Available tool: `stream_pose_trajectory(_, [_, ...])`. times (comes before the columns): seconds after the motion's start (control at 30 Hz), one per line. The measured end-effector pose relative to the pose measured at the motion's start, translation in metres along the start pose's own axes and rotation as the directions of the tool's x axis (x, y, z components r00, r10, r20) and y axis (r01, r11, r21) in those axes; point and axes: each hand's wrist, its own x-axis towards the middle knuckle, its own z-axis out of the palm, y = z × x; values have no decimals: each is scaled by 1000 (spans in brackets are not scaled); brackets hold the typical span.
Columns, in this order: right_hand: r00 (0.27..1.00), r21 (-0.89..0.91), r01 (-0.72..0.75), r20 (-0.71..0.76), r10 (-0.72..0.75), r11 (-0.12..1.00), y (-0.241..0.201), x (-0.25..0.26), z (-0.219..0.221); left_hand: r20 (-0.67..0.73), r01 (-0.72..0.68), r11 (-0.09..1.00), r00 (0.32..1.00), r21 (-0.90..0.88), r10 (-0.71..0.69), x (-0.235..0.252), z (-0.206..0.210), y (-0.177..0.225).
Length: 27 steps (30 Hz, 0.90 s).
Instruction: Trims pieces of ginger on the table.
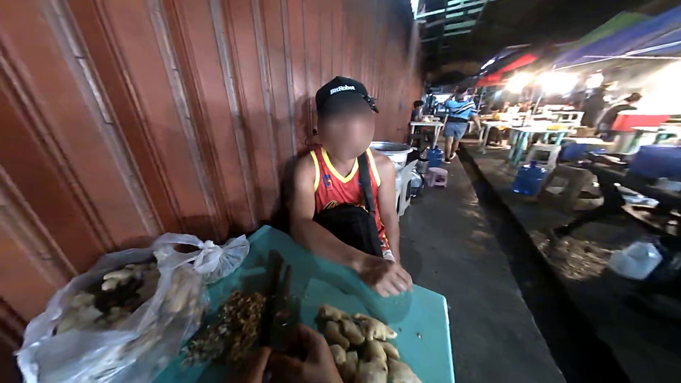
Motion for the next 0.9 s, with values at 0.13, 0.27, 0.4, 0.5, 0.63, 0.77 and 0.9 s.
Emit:
stream_pose_trajectory(0.13, [1000,-43,-19,-13,18,999,0,2,-1,-2,16,998,1000,60,-16,2,0,-2])
stream_pose_trajectory(0.27, [997,30,-54,-52,55,998,3,3,-1,-109,-32,999,993,11,33,0,5,-3])
stream_pose_trajectory(0.4, [990,259,-66,-104,95,964,-2,-3,3,9,-1,998,1000,-61,1,1,5,3])
stream_pose_trajectory(0.5, [996,128,-30,-75,40,991,-1,-3,1,35,23,998,999,-63,-21,1,3,1])
stream_pose_trajectory(0.63, [999,48,-39,-30,40,998,2,-2,2,-39,-34,999,999,-36,33,-1,0,-1])
stream_pose_trajectory(0.77, [996,140,-83,-30,88,987,1,-1,2,-78,15,1000,997,-18,-16,-1,-2,1])
stream_pose_trajectory(0.9, [989,332,-125,-32,143,935,-3,-3,2,-30,44,997,999,-61,-46,-4,-7,9])
